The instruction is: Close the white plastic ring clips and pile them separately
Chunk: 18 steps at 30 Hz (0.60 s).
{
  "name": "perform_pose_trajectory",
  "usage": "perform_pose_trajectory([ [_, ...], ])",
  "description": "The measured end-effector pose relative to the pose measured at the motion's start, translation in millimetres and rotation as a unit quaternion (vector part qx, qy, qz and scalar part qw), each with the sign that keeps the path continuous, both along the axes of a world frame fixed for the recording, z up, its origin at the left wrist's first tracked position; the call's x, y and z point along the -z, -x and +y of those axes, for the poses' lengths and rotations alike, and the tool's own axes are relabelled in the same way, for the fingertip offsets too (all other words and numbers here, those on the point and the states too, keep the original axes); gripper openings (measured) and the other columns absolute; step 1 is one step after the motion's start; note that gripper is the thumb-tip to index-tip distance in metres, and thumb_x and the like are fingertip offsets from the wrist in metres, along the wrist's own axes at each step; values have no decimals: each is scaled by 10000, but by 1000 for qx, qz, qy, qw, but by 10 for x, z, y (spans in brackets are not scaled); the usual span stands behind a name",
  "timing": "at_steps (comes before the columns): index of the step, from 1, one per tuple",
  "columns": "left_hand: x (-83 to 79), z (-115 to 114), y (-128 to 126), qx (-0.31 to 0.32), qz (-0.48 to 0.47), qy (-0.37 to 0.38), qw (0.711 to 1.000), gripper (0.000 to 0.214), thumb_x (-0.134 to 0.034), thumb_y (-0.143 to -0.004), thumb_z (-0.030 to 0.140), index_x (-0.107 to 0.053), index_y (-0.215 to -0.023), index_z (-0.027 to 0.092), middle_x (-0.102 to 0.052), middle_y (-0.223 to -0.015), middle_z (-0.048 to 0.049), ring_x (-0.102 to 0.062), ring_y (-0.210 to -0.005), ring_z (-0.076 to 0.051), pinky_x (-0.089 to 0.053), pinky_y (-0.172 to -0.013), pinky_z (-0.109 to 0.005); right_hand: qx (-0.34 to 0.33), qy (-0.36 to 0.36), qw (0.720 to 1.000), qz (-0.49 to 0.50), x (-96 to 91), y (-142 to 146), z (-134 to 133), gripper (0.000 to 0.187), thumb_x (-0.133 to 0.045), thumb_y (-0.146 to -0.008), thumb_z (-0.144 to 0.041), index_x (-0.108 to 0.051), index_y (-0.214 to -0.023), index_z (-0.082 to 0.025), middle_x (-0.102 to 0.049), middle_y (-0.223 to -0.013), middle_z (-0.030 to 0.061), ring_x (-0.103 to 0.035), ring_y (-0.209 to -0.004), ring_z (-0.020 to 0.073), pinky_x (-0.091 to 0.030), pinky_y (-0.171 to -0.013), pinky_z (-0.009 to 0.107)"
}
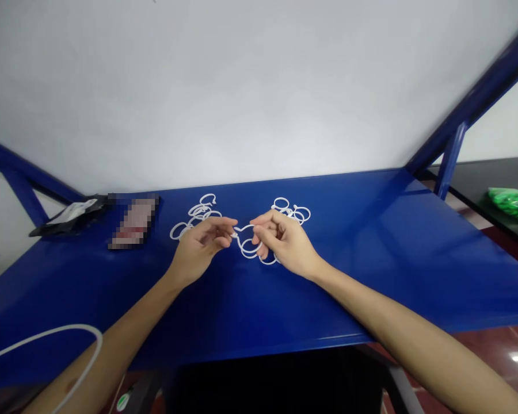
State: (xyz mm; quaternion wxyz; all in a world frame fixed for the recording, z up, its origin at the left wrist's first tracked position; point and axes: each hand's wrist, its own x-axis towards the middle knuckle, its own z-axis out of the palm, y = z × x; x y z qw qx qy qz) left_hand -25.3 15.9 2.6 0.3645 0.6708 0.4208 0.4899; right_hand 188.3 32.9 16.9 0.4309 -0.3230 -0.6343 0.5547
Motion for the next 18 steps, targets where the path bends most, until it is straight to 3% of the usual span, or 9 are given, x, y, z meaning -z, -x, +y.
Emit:
perform_pose_trajectory([
  [4, 46, -12, -11, 31, -20, 36, 999, 256, -782, -788, 411, -739, -974, 242, -710, -833, -15, -637, -749, -141, -511, -728, -262, -3, 2, 1000, -15, 55, 25, -55, 221, -646, -907, -395, -567, -940, -191, -647, -671, -32, -631, -496, 87, -516, -475, 207],
  [11, 50, -33, -31, 35, -15, 46, 998, 199, -782, -795, 369, -748, -941, 238, -722, -748, 1, -660, -707, -135, -531, -706, -256, 11, -38, 997, -59, 126, 29, -105, 218, -654, -904, -402, -558, -897, -206, -627, -617, -38, -608, -494, 99, -495, -486, 228],
  [18, 79, -19, -36, 22, -15, 38, 999, 196, -761, -818, 371, -741, -957, 235, -709, -721, 8, -657, -689, -122, -529, -680, -236, 50, -200, 968, -144, 34, 10, -130, 184, -631, -932, -339, -567, -842, -192, -628, -695, -16, -497, -529, 69, -402, -514, 225],
])
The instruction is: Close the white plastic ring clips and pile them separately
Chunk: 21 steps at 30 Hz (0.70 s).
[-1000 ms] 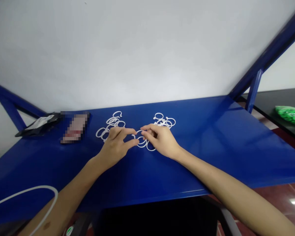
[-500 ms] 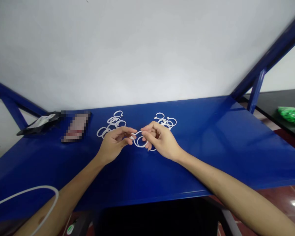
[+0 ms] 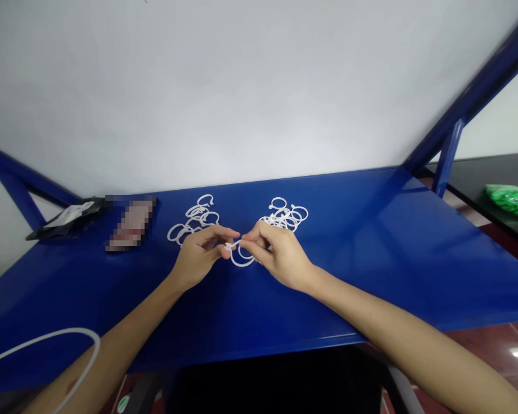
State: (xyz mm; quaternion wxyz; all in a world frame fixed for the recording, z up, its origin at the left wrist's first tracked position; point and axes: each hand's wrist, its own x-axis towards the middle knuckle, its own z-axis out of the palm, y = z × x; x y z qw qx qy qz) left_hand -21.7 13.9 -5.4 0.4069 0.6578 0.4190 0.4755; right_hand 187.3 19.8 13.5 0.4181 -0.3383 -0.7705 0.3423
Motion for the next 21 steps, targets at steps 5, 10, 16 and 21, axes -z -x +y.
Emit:
perform_pose_trajectory([
  [5, 1, -20, 2, -9, 14, -18, 1000, 121, -725, -855, 314, -732, -948, 237, -692, -668, 26, -641, -657, -110, -512, -670, -224, -16, -41, 999, -27, -38, -17, -26, 193, -584, -963, -289, -547, -806, -183, -633, -740, -5, -498, -569, 72, -388, -529, 218],
  [10, -33, -32, -6, -19, 21, -30, 999, 70, -707, -858, 251, -734, -920, 235, -699, -669, 27, -646, -675, -116, -516, -688, -228, -26, -54, 998, -29, -43, -29, -20, 183, -582, -965, -269, -543, -811, -178, -640, -754, -3, -538, -597, 79, -407, -551, 213],
  [16, -18, -26, -18, -14, 35, -24, 999, 94, -691, -847, 197, -715, -932, 228, -684, -661, 33, -625, -657, -117, -503, -684, -239, -66, -90, 992, -61, -47, -51, -23, 138, -534, -988, -229, -552, -863, -175, -652, -794, 10, -583, -660, 89, -443, -605, 213],
  [21, -143, 50, 122, 13, 141, -5, 990, 170, -734, -804, 256, -701, -970, 234, -691, -740, 26, -619, -687, -134, -482, -687, -263, -73, -112, 987, -87, 5, -28, 10, 118, -520, -995, -244, -567, -909, -178, -681, -867, 34, -633, -745, 111, -482, -656, 228],
])
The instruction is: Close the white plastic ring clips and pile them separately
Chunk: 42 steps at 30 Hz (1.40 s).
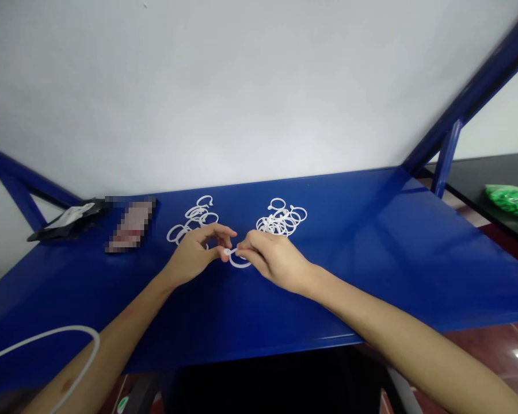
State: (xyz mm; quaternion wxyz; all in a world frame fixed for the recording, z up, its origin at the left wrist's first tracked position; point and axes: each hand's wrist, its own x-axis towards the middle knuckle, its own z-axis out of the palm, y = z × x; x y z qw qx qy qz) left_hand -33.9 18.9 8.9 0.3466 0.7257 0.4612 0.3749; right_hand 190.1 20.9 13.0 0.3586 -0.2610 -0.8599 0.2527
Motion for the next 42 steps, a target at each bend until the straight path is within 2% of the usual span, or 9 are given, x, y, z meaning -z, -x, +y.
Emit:
perform_pose_trajectory([
  [5, -180, 112, 421, -60, 253, -78, 962, 188, -712, -832, 412, -726, -905, 239, -690, -784, -3, -594, -722, -171, -439, -696, -287, 97, -115, 985, -83, 12, -87, 183, 196, -504, -1004, -296, -654, -972, -174, -702, -913, 67, -622, -803, 163, -494, -702, 299],
  [8, -152, 144, 568, -31, 336, -93, 937, 233, -700, -831, 475, -729, -909, 258, -685, -725, 4, -602, -720, -191, -414, -678, -293, 156, -176, 962, -138, 9, -181, 312, 236, -512, -997, -310, -714, -971, -189, -706, -901, 80, -582, -823, 202, -489, -702, 343],
  [14, -41, 75, 353, 34, 332, -91, 938, 121, -680, -825, 231, -699, -945, 234, -677, -688, 9, -620, -760, -204, -427, -683, -291, 192, -206, 945, -167, -10, -215, 364, 241, -532, -979, -284, -747, -1054, -207, -707, -995, 110, -526, -888, 258, -502, -718, 417],
  [17, -93, 7, 219, 45, 301, -81, 949, 150, -622, -840, 156, -662, -971, 220, -687, -802, -6, -617, -803, -195, -453, -729, -302, 149, -205, 957, -142, -19, -171, 294, 276, -519, -984, -275, -710, -1152, -168, -696, -1057, 122, -538, -934, 260, -514, -809, 442],
  [21, -182, -57, 135, 67, 262, -117, 956, 79, -565, -928, 211, -631, -971, 212, -686, -914, -19, -594, -880, -186, -476, -796, -321, 57, -114, 987, -102, -11, -92, 180, 339, -473, -1011, -289, -633, -1277, -152, -638, -1203, 133, -588, -1054, 239, -522, -888, 405],
  [25, -181, -91, 77, 67, 242, -242, 937, 174, -487, -982, 169, -654, -1004, 211, -713, -907, -24, -555, -847, -179, -480, -807, -328, 55, 10, 998, -32, -23, -39, 144, 363, -434, -1029, -315, -588, -1330, -182, -669, -1142, 109, -637, -1024, 205, -524, -890, 377],
  [34, -79, -121, -48, 121, 221, -340, 906, 239, -477, -989, 140, -697, -983, 231, -748, -966, -14, -568, -859, -173, -516, -816, -308, 70, 207, 975, 30, -6, -28, 205, 325, -614, -922, -409, -698, -1143, -186, -653, -710, -11, -526, -544, 84, -438, -511, 235],
  [38, -86, -123, -80, 73, 160, -346, 922, 252, -497, -956, 92, -694, -910, 241, -751, -975, -4, -595, -884, -168, -518, -832, -332, 50, 251, 961, 102, 5, -13, 191, 317, -618, -917, -388, -660, -1158, -186, -659, -734, -12, -588, -564, 80, -490, -521, 219],
  [42, -89, -130, -109, -66, 49, -291, 953, 88, -674, -891, 216, -657, -976, 229, -703, -889, -9, -619, -782, -139, -526, -761, -299, 56, 266, 951, 147, -20, -20, 164, 289, -636, -908, -387, -655, -1105, -177, -677, -736, -4, -629, -569, 87, -535, -531, 220],
])
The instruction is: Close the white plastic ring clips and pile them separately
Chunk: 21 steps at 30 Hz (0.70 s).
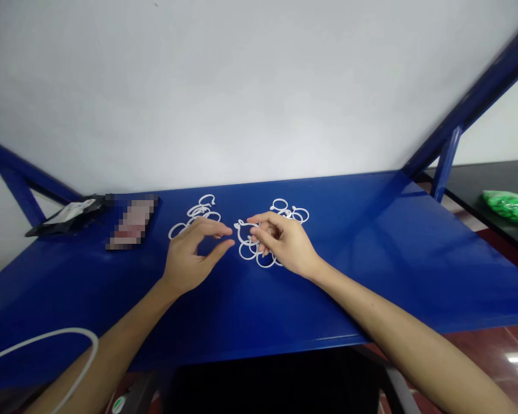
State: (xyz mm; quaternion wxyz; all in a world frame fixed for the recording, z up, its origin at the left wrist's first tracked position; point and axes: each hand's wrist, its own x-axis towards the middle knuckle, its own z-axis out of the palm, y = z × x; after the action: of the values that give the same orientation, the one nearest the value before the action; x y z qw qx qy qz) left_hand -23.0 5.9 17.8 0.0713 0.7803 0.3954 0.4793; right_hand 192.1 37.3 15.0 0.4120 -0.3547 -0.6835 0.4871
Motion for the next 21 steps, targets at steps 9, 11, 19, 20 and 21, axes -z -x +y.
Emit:
perform_pose_trajectory([
  [9, 134, 91, 71, 47, -130, 249, 959, 261, -774, -790, 434, -685, -855, 196, -684, -736, -12, -635, -681, -137, -505, -640, -247, -78, 54, 995, 39, 0, 18, -85, 245, -675, -885, -372, -681, -1022, -168, -691, -742, 4, -630, -564, 80, -557, -525, 211],
  [11, 134, 90, 72, 60, -130, 258, 955, 256, -781, -780, 434, -697, -836, 199, -688, -717, -9, -633, -663, -135, -504, -635, -246, -94, 66, 993, 40, -5, 21, -96, 245, -670, -889, -377, -683, -1012, -166, -686, -738, 2, -629, -567, 79, -565, -532, 211],
  [19, 87, 67, 52, 48, -102, 219, 969, 222, -789, -774, 415, -707, -769, 209, -673, -635, 11, -613, -600, -123, -476, -594, -239, -110, 61, 992, 22, -16, 21, -108, 212, -665, -899, -368, -688, -969, -169, -667, -692, -5, -647, -597, 97, -583, -560, 224],
  [20, 85, 64, 48, 45, -98, 211, 972, 234, -786, -774, 428, -707, -763, 208, -672, -632, 11, -611, -594, -122, -472, -585, -237, -111, 57, 992, 21, -14, 21, -115, 211, -664, -899, -367, -690, -971, -170, -666, -691, -4, -651, -607, 101, -587, -569, 229],
  [21, 84, 61, 44, 42, -95, 201, 974, 246, -781, -777, 441, -707, -757, 208, -671, -628, 12, -609, -589, -121, -467, -577, -235, -112, 54, 992, 21, -14, 20, -123, 211, -663, -901, -367, -691, -976, -172, -666, -692, -4, -653, -614, 104, -590, -575, 234],
])
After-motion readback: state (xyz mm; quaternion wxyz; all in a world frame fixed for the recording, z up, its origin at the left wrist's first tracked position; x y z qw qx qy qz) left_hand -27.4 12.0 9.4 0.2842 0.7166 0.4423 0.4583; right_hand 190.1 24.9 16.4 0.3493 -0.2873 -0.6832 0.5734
